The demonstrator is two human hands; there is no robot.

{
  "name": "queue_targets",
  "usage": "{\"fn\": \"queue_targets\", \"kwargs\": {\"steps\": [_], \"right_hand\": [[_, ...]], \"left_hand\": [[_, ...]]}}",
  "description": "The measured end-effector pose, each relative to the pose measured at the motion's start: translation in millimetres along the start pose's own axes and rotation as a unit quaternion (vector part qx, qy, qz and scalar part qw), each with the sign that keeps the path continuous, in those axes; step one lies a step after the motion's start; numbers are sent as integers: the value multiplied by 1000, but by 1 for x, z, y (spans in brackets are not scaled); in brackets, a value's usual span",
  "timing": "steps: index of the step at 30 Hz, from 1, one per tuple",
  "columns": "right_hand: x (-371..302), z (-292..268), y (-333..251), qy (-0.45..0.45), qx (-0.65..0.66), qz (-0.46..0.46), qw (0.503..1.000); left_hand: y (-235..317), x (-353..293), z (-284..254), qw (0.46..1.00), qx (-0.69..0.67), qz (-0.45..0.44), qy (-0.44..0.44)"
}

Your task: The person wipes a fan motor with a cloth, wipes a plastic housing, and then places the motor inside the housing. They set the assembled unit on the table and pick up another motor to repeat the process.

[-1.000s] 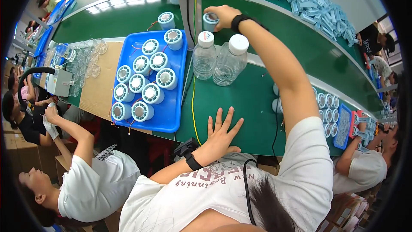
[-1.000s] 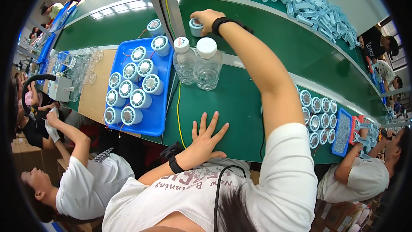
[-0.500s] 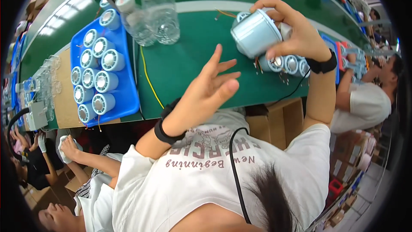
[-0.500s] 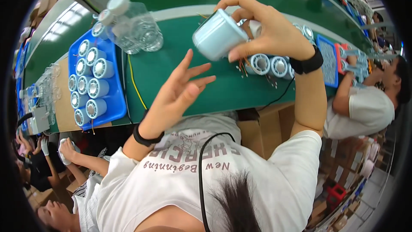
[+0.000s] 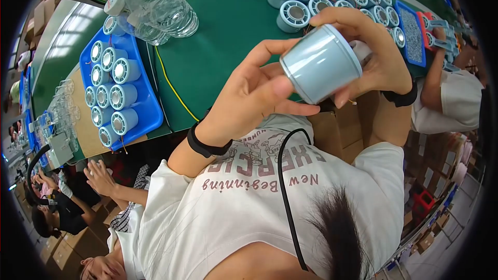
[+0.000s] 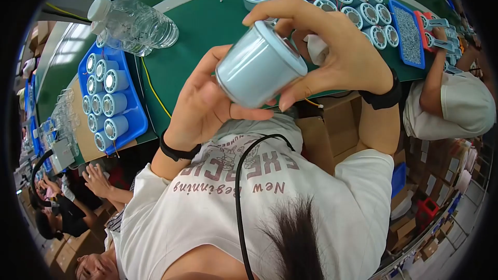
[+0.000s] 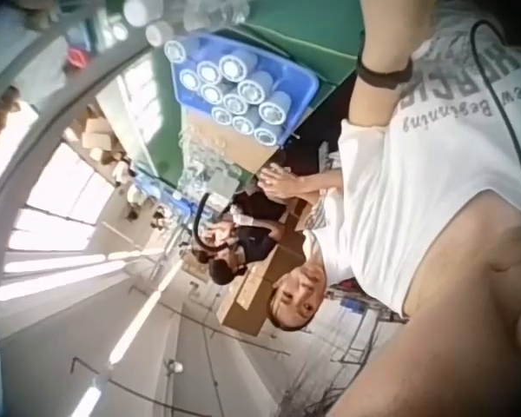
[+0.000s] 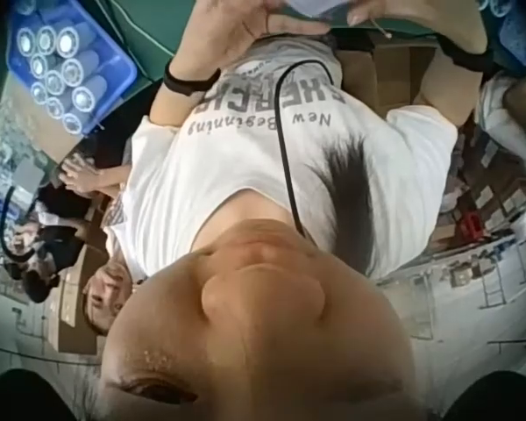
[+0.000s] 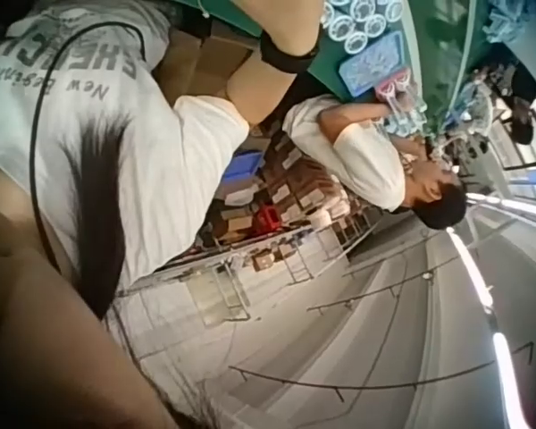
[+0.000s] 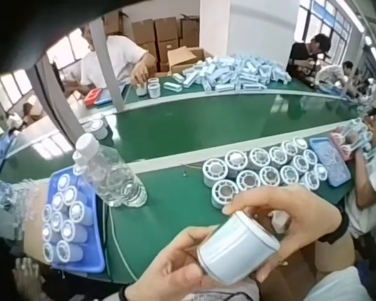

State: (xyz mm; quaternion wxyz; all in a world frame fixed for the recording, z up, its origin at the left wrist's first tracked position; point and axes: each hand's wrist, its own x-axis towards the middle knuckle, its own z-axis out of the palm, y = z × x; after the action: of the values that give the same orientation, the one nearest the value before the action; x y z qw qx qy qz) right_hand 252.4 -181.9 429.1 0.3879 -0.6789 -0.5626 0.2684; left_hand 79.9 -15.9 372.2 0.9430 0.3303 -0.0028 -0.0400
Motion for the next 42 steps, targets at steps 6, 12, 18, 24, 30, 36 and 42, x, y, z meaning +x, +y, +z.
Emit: {"fn": "queue_targets", "kwargs": {"steps": [6, 12, 18, 24, 30, 36, 42], "right_hand": [[8, -1, 0, -5, 25, -61, 998], [1, 32, -9, 269, 35, -201, 941], [10, 70, -22, 263, -151, -241, 922], [-2, 72, -29, 83, -94, -167, 978], [18, 36, -30, 184, -85, -83, 976], [96, -50, 2, 195, -88, 13, 977], [269, -5, 25, 34, -202, -64, 977]], "left_hand": [[-4, -6, -15, 1000, -19, 5, 7], [2, -9, -11, 995, 37, 57, 75], [0, -18, -16, 995, 10, 56, 80], [11, -23, -15, 991, -60, 63, 102], [2, -35, -53, 922, 287, 214, 150], [13, -47, -89, 665, 675, 179, 266], [13, -70, -103, 662, 672, 63, 326]]}}
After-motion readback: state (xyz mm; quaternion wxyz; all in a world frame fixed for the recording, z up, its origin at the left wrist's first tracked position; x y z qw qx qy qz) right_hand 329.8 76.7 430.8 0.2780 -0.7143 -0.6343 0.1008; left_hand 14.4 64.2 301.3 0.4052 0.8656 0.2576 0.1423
